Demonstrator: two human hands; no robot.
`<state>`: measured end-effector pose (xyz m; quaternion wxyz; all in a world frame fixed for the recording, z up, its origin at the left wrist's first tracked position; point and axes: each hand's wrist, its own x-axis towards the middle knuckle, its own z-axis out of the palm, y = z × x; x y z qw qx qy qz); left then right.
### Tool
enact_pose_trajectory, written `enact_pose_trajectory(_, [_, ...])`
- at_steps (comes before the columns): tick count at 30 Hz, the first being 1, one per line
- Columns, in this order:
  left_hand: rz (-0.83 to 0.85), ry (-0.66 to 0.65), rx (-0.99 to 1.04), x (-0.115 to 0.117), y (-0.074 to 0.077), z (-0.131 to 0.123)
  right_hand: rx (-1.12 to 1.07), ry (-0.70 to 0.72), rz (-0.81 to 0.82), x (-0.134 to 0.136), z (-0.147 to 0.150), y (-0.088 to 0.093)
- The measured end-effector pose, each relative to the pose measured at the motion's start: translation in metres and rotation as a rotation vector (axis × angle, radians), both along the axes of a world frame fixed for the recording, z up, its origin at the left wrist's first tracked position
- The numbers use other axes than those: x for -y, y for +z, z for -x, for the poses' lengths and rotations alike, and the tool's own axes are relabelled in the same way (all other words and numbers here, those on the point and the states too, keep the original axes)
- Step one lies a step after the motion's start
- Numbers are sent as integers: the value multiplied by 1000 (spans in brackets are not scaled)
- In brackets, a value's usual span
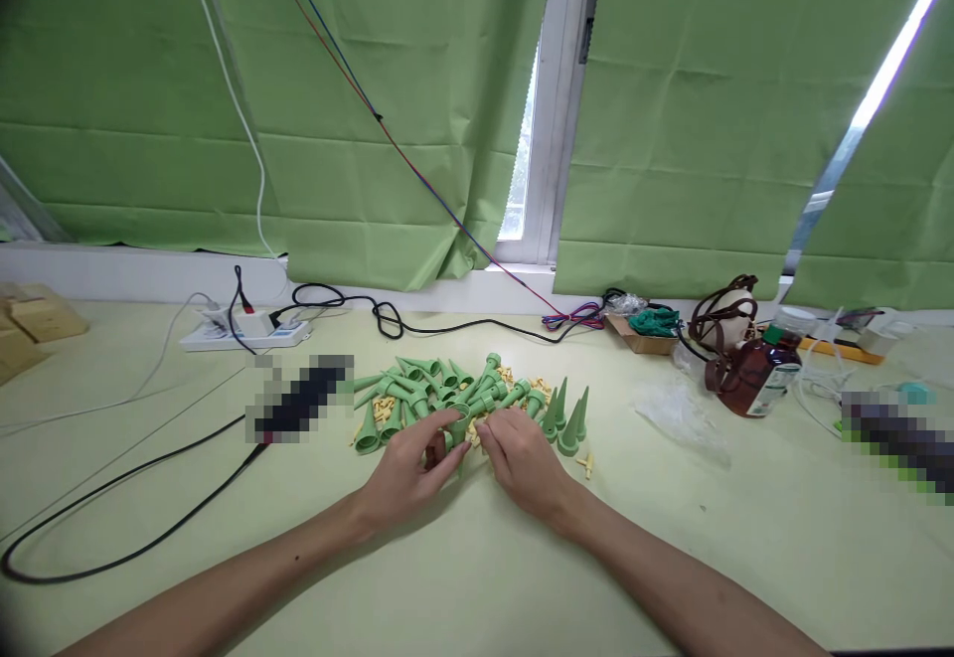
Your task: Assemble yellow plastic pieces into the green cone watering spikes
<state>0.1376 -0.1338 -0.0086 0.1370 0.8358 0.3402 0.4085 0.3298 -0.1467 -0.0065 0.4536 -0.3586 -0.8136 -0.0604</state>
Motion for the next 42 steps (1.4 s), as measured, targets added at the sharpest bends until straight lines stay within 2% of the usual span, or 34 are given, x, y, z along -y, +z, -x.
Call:
enact_pose_trajectory(11, [6,9,-4,-1,-2,1,-59,15,67,0,1,-3])
enact_pose_trajectory(19, [42,16,8,0,2,-1,-137,96,151,5,2,0])
enact_pose_trajectory(30, [-53,-14,2,-1,-4,-1,-110,34,157,1,2,-4])
enact_pose_trajectory(42, [-64,5,32,-2,-1,0,-137,95,266,6,0,-1])
